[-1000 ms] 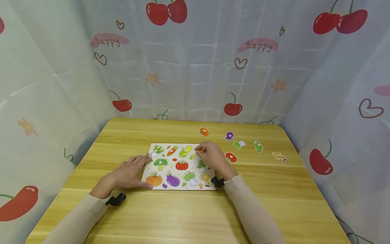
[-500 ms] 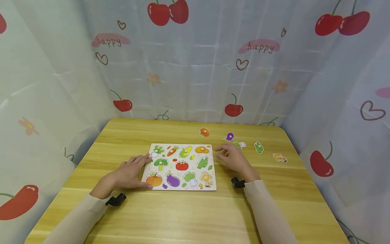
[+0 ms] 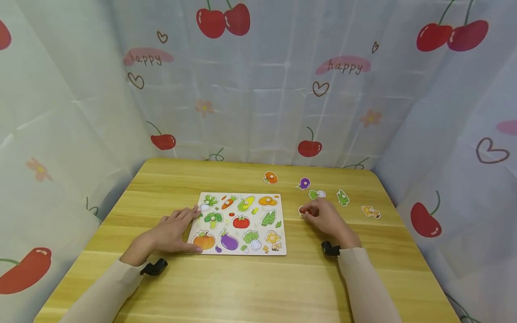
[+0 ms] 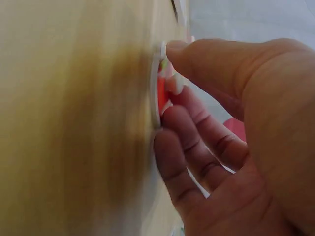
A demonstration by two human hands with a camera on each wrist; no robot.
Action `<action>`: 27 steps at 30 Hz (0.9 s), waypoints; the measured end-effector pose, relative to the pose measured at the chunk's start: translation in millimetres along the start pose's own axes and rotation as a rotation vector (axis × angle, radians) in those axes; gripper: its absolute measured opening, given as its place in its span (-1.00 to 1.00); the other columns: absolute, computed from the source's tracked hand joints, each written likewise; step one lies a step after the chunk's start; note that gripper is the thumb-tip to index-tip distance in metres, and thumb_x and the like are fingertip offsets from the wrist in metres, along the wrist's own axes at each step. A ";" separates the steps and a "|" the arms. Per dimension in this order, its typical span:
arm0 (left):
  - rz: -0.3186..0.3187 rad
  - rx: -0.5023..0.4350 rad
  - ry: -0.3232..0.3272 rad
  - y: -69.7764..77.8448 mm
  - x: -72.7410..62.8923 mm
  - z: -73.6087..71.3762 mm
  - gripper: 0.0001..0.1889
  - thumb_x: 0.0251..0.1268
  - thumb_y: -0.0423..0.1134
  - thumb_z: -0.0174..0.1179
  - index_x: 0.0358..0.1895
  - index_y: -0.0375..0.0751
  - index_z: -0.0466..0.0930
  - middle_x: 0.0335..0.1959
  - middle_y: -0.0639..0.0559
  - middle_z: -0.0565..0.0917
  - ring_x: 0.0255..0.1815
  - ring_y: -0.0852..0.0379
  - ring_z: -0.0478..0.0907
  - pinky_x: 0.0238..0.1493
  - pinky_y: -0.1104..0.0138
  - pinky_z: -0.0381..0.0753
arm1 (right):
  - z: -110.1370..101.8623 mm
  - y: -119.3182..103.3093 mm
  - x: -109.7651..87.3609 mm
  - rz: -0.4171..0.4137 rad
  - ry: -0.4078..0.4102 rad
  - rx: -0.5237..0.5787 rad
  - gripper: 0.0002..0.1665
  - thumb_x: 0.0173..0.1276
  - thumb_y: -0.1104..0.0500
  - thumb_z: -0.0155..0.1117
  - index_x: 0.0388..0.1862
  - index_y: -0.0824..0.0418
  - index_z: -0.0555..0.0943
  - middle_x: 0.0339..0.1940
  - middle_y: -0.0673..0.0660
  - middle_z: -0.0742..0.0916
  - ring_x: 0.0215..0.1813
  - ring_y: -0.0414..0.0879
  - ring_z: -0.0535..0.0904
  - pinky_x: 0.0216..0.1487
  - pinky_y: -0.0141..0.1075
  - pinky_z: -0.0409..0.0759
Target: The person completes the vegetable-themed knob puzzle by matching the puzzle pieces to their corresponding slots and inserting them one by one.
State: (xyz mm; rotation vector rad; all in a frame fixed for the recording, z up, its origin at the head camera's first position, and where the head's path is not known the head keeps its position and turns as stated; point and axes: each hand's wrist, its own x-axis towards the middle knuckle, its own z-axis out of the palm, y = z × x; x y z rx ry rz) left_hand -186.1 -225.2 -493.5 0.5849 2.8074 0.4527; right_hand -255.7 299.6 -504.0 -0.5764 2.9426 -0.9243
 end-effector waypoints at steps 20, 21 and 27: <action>0.016 0.001 0.004 -0.8 3.2 -0.5 0.38 0.26 0.54 0.59 0.91 -0.25 0.18 0.96 -0.28 0.16 0.86 -0.52 0.24 0.55 -0.52 0.41 | -3.2 -0.4 -7.8 0.021 0.027 -0.013 -0.84 0.64 0.33 0.53 0.08 0.21 0.94 0.03 0.20 0.94 -0.12 -0.15 0.77 -0.09 -0.35 0.70; 0.015 0.000 0.002 -0.9 3.0 -0.5 0.38 0.27 0.54 0.58 0.91 -0.25 0.18 0.96 -0.28 0.16 0.86 -0.53 0.23 0.55 -0.52 0.41 | -2.9 -0.4 -7.6 0.022 0.027 -0.015 -0.84 0.64 0.33 0.53 0.07 0.22 0.94 0.03 0.20 0.94 -0.13 -0.15 0.78 -0.09 -0.35 0.71; 0.008 -0.012 -0.004 -0.6 1.2 -0.9 0.37 0.25 0.51 0.62 0.90 -0.26 0.20 0.95 -0.31 0.17 0.85 -0.55 0.23 0.57 -0.56 0.39 | 0.7 -0.1 -7.3 0.026 0.024 -0.017 -0.90 0.64 0.30 0.54 0.02 0.24 0.92 -0.07 0.14 0.94 -0.17 -0.18 0.77 -0.10 -0.36 0.72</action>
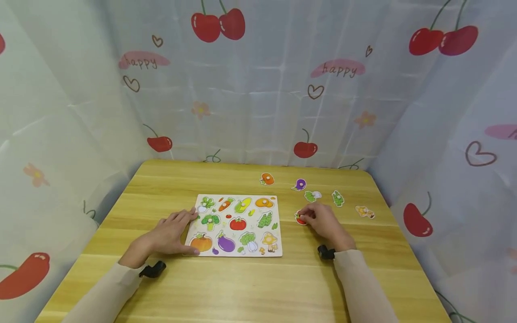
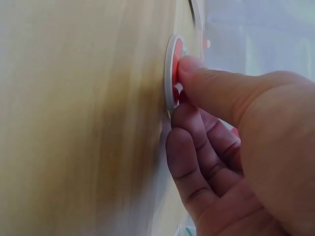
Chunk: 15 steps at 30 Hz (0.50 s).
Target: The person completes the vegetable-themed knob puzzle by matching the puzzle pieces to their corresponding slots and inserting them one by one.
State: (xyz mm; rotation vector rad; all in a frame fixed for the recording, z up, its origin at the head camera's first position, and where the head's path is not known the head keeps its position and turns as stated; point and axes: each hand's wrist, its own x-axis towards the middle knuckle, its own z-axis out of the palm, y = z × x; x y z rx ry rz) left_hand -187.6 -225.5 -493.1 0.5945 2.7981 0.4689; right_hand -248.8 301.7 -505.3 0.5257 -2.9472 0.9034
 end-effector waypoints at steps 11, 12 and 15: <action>-0.006 -0.021 0.003 -2.1 0.5 0.2 0.38 0.23 0.48 0.65 0.90 -0.26 0.20 0.94 -0.33 0.18 0.84 -0.56 0.24 0.57 -0.57 0.36 | 1.9 -5.8 2.6 0.038 -0.049 -0.012 -0.93 0.63 0.31 0.55 -0.02 0.21 0.90 -0.17 0.07 0.90 -0.17 -0.17 0.72 -0.07 -0.31 0.73; -0.005 -0.023 0.003 -2.0 0.6 0.1 0.38 0.22 0.49 0.65 0.90 -0.26 0.19 0.94 -0.34 0.19 0.84 -0.56 0.24 0.57 -0.58 0.36 | 2.1 -6.2 2.5 0.043 -0.048 -0.012 -0.95 0.63 0.28 0.56 -0.03 0.21 0.90 -0.18 0.07 0.89 -0.18 -0.17 0.71 -0.08 -0.31 0.72; -0.007 -0.031 0.002 -0.6 0.4 -0.1 0.40 0.21 0.50 0.66 0.90 -0.26 0.19 0.93 -0.34 0.21 0.86 -0.55 0.23 0.58 -0.59 0.35 | 3.8 -5.7 2.1 0.060 -0.040 -0.009 -0.95 0.61 0.22 0.61 -0.08 0.19 0.90 -0.21 0.05 0.87 -0.21 -0.18 0.68 -0.12 -0.35 0.68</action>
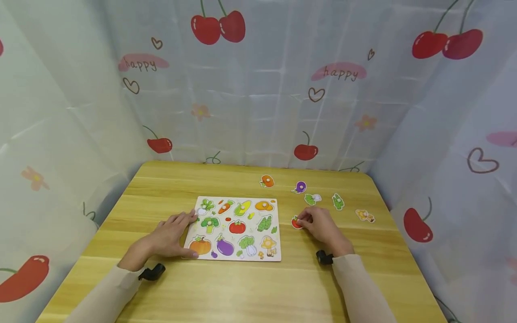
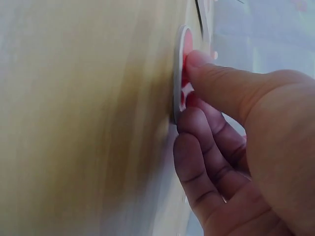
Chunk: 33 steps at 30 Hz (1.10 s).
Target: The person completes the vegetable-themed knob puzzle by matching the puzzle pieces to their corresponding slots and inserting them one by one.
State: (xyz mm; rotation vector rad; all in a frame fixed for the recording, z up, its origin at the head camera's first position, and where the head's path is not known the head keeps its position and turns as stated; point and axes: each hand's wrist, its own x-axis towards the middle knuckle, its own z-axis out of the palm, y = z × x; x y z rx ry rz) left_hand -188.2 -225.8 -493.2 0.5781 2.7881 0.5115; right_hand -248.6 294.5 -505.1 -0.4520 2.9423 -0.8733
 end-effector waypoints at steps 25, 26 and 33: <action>-0.004 0.011 -0.013 10.1 0.2 4.5 0.38 0.24 0.51 0.63 0.91 -0.25 0.19 0.98 -0.26 0.13 0.90 -0.51 0.17 0.62 -0.56 0.34 | 0.3 -3.6 -12.7 -0.043 0.064 -0.060 -0.92 0.58 0.17 0.66 -0.10 0.17 0.92 -0.20 0.08 0.76 -0.20 -0.14 0.56 -0.16 -0.30 0.55; -0.004 0.012 -0.014 10.4 0.2 3.5 0.38 0.24 0.51 0.63 0.91 -0.25 0.19 0.98 -0.26 0.13 0.90 -0.52 0.18 0.62 -0.56 0.34 | 0.7 -3.9 -12.0 -0.041 0.065 -0.065 -0.90 0.58 0.16 0.66 -0.10 0.17 0.91 -0.19 0.09 0.75 -0.20 -0.14 0.55 -0.16 -0.29 0.54; -0.012 0.042 -0.006 1.7 2.7 0.5 0.39 0.23 0.53 0.63 0.90 -0.25 0.19 0.97 -0.25 0.16 0.89 -0.51 0.20 0.60 -0.56 0.38 | 10.3 -6.3 -4.1 -0.047 0.097 -0.056 -0.89 0.57 0.17 0.67 -0.14 0.19 0.90 -0.14 0.14 0.76 -0.18 -0.10 0.57 -0.12 -0.26 0.57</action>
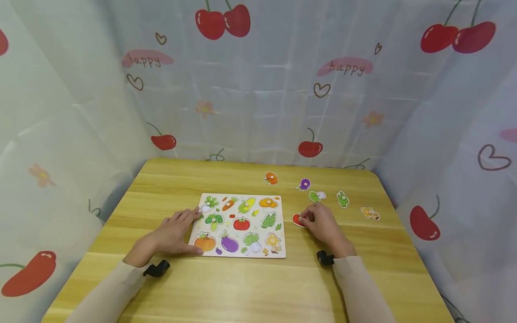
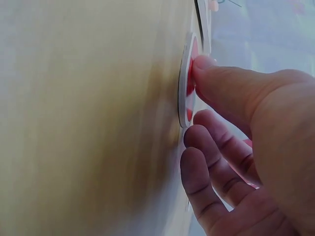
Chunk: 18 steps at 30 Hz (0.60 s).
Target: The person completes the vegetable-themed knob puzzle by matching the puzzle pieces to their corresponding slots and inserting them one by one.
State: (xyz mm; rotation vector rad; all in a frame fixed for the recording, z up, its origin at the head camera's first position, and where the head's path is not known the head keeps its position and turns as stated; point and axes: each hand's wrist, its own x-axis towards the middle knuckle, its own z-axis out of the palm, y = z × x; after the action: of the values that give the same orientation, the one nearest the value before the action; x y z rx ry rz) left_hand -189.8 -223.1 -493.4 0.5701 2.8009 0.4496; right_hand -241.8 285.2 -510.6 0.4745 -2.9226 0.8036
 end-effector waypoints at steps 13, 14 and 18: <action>-0.013 -0.019 -0.027 -0.3 0.9 -1.6 0.38 0.24 0.49 0.64 0.91 -0.23 0.17 0.98 -0.29 0.11 0.90 -0.54 0.15 0.64 -0.58 0.30 | 1.2 -11.1 6.4 0.051 0.027 0.039 -0.89 0.63 0.18 0.62 -0.06 0.19 0.84 -0.07 0.16 0.87 -0.07 0.00 0.80 0.07 -0.03 0.82; -0.011 -0.019 -0.025 0.3 0.2 -1.9 0.38 0.24 0.49 0.64 0.91 -0.23 0.17 0.97 -0.30 0.12 0.90 -0.54 0.15 0.63 -0.58 0.31 | 1.2 -12.0 7.3 0.049 0.029 0.043 -0.89 0.63 0.17 0.62 -0.06 0.19 0.84 -0.07 0.16 0.87 -0.06 0.01 0.81 0.07 -0.02 0.82; -0.003 -0.024 -0.017 2.5 -2.2 -3.2 0.38 0.25 0.48 0.64 0.91 -0.24 0.17 0.96 -0.31 0.14 0.89 -0.53 0.18 0.61 -0.57 0.33 | 2.0 -16.0 10.1 0.032 0.037 0.048 -0.88 0.63 0.16 0.62 -0.08 0.18 0.83 -0.09 0.15 0.88 -0.08 0.02 0.83 0.03 -0.03 0.83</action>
State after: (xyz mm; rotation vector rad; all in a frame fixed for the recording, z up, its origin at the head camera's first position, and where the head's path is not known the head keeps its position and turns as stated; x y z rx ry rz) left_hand -187.9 -222.6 -489.3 0.5614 2.7765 0.4742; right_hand -246.3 268.3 -502.9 0.4132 -2.8904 0.8781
